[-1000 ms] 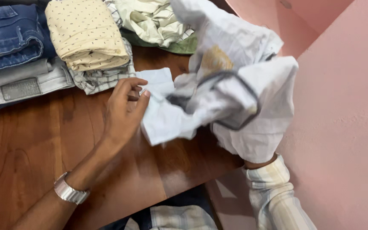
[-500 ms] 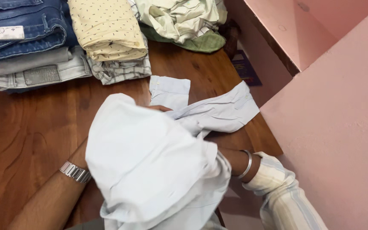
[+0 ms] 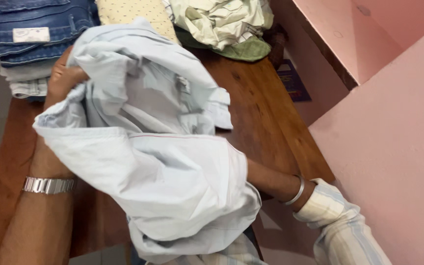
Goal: The person folds a patterned shirt on a wooden table, smoothing and aligning the fabric before stacking it. They then unfold a white shirt, lay it flat, and begin folding it by aligning the sleeves and edges.
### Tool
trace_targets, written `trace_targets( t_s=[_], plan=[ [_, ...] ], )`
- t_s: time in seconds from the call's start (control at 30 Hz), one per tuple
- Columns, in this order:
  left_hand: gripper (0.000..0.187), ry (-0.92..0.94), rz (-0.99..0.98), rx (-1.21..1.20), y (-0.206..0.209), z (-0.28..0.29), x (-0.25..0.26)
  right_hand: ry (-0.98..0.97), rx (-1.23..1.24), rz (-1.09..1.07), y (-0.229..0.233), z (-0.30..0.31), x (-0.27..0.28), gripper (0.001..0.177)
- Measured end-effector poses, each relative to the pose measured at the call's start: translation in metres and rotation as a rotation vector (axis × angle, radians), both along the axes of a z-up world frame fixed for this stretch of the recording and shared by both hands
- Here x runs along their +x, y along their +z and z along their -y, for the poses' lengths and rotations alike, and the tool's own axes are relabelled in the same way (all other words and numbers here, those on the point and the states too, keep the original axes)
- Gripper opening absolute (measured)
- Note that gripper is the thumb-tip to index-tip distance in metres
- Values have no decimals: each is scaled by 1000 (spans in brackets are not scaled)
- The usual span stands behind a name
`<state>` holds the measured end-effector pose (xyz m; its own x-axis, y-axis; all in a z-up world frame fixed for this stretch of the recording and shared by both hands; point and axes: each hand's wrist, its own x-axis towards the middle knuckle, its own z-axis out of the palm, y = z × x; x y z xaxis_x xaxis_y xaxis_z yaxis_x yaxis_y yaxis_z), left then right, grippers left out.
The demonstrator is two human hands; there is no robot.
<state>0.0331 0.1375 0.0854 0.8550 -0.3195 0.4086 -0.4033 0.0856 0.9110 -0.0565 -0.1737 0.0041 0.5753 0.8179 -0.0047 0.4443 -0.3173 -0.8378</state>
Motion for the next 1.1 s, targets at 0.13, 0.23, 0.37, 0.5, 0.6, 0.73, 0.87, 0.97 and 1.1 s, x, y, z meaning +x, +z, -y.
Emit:
trace_targets(
  t_s=[0.13, 0.23, 0.37, 0.5, 0.6, 0.73, 0.87, 0.97, 1.1],
  plan=[
    [41, 165, 48, 65, -4, -13, 5, -157, 34, 194, 10, 1, 23, 74],
    [42, 265, 98, 140, -9, -7, 6, -240, 51, 306, 15, 5, 33, 74],
    [42, 291, 176, 243, -21, 21, -10, -332, 59, 419, 15, 15, 34, 73],
    [42, 206, 259, 324, -30, 56, -36, -357, 45, 468, 12, 21, 34, 73],
    [43, 140, 264, 359, -42, 75, -51, -360, 29, 490, 12, 28, 34, 73],
    [44, 126, 186, 308, -56, 78, -41, -363, 5, 520, 11, 34, 35, 72],
    [45, 132, 71, 70, -54, 52, 1, -356, -35, 573, 11, 34, 40, 72],
    [45, -92, -53, -193, -43, 7, 16, -364, -95, 642, 13, 31, 45, 71],
    [37, -321, -366, -491, -38, -50, 12, -383, -192, 625, 28, 30, 44, 71]
  ],
)
